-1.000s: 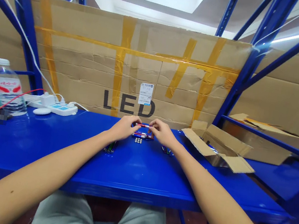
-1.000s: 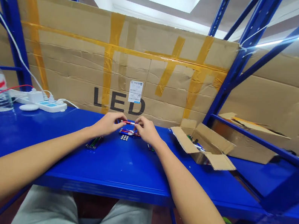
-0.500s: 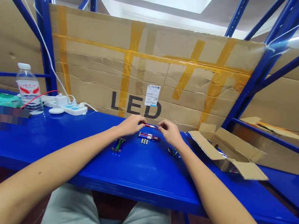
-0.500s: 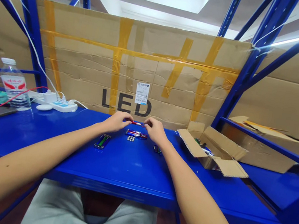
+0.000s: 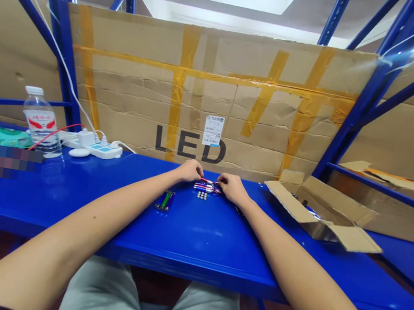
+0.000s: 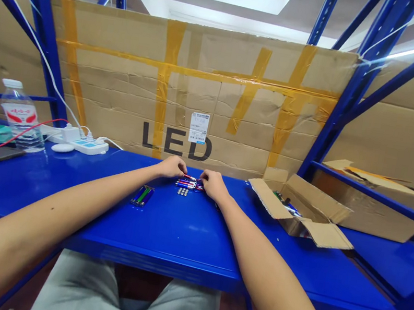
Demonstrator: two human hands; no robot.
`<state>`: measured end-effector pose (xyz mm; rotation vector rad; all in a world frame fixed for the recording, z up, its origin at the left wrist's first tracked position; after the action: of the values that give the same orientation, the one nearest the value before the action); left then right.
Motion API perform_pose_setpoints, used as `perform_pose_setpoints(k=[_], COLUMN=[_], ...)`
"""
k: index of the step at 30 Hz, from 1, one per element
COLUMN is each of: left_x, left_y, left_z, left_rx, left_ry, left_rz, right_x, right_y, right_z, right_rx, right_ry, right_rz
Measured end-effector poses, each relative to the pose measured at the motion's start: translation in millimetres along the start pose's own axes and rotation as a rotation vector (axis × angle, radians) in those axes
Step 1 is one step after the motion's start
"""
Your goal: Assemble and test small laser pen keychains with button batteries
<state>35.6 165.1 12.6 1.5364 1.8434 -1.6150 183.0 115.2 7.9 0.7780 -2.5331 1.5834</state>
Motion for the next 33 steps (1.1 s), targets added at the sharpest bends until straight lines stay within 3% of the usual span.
perform_pose_setpoints(k=[8, 26, 31, 33], left_x=[6.9, 8.3, 1.0, -5.7], left_y=[4.5, 14.1, -12.1, -24.0], left_z=[2.5, 10.2, 17.6, 28.5], left_rx=[0.064, 0.195, 0.217, 0.351], left_ry=[-0.072, -0.06, -0.073, -0.082], left_rz=[-0.044, -0.108, -0.14, -0.214], right_x=[9.3, 13.4, 2.8, 6.2], right_y=[4.2, 6.3, -1.2, -9.6], right_z=[2.1, 4.7, 3.3, 3.4], right_rx=[0.098, 0.118, 0.034, -0.033], right_ry=[-0.018, -0.005, 0.041, 0.02], right_rz=[0.042, -0.08, -0.122, -0.134])
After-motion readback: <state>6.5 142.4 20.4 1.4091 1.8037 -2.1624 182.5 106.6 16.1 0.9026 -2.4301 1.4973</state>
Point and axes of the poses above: each hand's wrist, its own z-axis away from the middle knuckle, its own y-axis out of the palm, x = y × z, the point moved 9 cm from there along -z, towards the middle knuckle, and after that the axes turned 7 degrees about z, right-handed, at the moved point
